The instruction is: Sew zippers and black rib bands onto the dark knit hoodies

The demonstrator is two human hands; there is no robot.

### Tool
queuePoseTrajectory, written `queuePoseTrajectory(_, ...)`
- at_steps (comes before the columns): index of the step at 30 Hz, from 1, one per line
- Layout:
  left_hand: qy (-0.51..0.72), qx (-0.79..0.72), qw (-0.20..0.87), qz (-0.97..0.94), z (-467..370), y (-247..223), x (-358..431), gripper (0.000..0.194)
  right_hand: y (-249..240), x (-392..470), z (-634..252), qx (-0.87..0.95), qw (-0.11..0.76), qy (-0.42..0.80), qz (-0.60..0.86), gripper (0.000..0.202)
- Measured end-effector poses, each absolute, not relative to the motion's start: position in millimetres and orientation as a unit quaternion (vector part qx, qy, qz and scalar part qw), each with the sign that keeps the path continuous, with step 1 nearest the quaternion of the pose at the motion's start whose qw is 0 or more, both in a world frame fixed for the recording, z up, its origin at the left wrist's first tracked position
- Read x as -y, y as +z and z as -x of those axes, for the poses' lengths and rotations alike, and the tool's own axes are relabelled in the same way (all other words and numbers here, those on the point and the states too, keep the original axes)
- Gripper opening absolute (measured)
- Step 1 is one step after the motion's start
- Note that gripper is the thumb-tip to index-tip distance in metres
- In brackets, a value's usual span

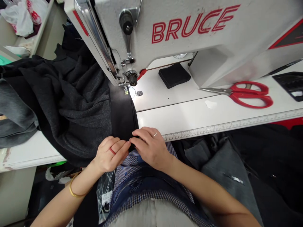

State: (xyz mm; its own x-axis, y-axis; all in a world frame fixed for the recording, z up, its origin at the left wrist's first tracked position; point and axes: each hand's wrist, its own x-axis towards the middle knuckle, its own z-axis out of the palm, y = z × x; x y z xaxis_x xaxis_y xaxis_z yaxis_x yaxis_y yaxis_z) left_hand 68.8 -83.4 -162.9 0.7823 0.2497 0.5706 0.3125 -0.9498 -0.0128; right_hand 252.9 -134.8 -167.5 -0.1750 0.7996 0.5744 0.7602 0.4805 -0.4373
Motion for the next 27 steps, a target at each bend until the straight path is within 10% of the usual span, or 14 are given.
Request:
queuePoseTrajectory(15,-0.026,0.174,-0.103,0.979,-47.5,-111.1,98.0,0.032,-184.7,169.9,-243.8,0.825,0.396,0.077,0.395,0.015)
queuePoseTrajectory(27,-0.185,0.631,-0.080,0.749,-46.2,-93.2,-207.7,0.034,-242.6,69.1,-253.8,0.891,0.350,0.067,0.282,0.025)
